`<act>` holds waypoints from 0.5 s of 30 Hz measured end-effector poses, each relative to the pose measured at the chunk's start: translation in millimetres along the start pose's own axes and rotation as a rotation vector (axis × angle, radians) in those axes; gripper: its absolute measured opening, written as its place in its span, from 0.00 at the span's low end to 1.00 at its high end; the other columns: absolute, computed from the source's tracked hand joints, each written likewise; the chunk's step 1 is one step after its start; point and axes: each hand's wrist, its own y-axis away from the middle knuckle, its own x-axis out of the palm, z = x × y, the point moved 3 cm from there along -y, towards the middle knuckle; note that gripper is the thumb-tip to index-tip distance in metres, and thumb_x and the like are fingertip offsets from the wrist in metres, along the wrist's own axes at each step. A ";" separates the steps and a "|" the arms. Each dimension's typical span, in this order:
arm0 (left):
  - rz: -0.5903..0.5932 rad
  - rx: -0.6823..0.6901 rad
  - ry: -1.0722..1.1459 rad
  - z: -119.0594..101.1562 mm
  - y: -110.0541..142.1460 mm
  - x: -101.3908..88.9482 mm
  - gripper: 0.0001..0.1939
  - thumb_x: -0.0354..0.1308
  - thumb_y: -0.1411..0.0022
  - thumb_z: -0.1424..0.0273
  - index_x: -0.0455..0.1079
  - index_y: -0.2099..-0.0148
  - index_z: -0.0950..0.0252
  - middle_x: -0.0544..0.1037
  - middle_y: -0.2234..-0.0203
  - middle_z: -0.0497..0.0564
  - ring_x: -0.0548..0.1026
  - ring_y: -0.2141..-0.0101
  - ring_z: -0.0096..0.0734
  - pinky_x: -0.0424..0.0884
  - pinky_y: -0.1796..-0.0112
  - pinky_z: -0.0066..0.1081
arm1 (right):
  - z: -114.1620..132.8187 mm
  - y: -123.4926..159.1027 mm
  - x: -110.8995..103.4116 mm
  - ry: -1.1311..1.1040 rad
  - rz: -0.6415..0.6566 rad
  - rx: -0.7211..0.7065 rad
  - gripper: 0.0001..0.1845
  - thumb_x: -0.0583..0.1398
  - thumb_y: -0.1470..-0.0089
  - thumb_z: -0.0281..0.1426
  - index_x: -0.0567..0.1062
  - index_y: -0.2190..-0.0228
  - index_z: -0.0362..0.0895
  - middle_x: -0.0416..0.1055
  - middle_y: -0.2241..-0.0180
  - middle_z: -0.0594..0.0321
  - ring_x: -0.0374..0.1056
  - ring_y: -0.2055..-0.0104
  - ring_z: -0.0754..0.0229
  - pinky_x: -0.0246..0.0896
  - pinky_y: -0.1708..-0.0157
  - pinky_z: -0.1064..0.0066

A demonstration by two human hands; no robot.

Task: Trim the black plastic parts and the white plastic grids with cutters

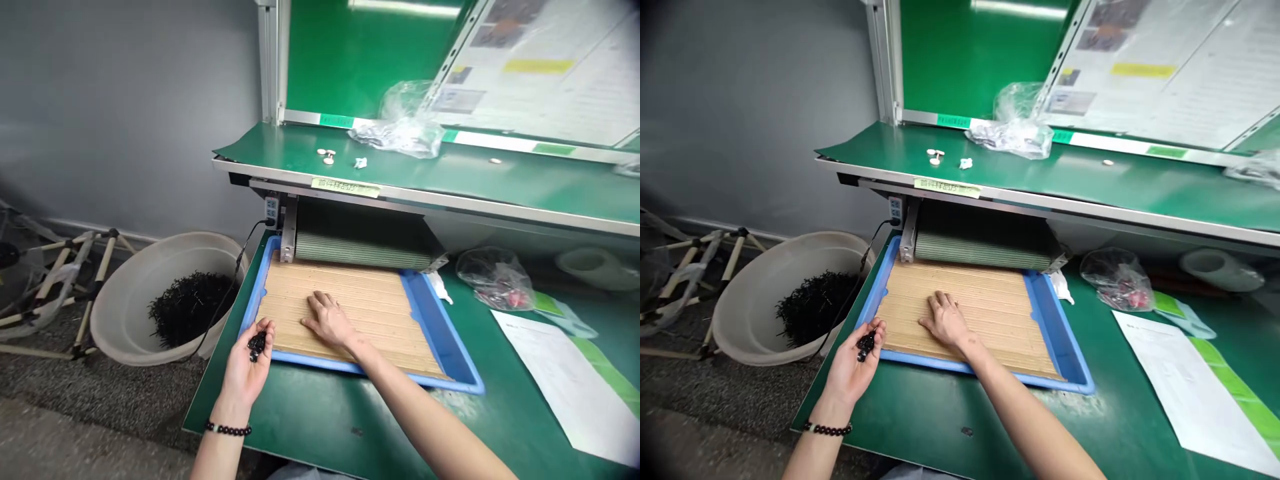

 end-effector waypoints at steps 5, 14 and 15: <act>0.039 -0.035 0.010 7.8 -1.7 4.6 0.09 0.49 0.35 0.81 0.71 0.61 0.78 0.76 0.66 0.63 0.77 0.69 0.29 0.77 0.69 0.24 | -16.9 9.1 -23.4 -0.097 -0.149 -0.046 0.13 0.53 0.39 0.33 0.75 0.60 0.42 0.70 0.54 0.49 0.65 0.51 0.51 0.60 0.47 0.59; 0.022 -0.091 0.239 -2.8 0.3 -30.9 0.08 0.51 0.35 0.79 0.71 0.59 0.76 0.74 0.66 0.59 0.75 0.69 0.27 0.77 0.70 0.23 | -16.7 0.9 -69.6 -0.115 -0.132 -0.008 0.14 0.54 0.39 0.41 0.73 0.68 0.46 0.72 0.56 0.56 0.71 0.57 0.54 0.64 0.54 0.60; 0.025 -0.096 0.258 -4.5 0.9 -34.9 0.08 0.51 0.35 0.79 0.72 0.60 0.76 0.74 0.66 0.59 0.75 0.69 0.27 0.77 0.70 0.23 | -12.5 -3.6 -77.7 -0.104 -0.152 0.000 0.14 0.55 0.40 0.42 0.73 0.69 0.47 0.72 0.56 0.57 0.71 0.57 0.53 0.65 0.55 0.60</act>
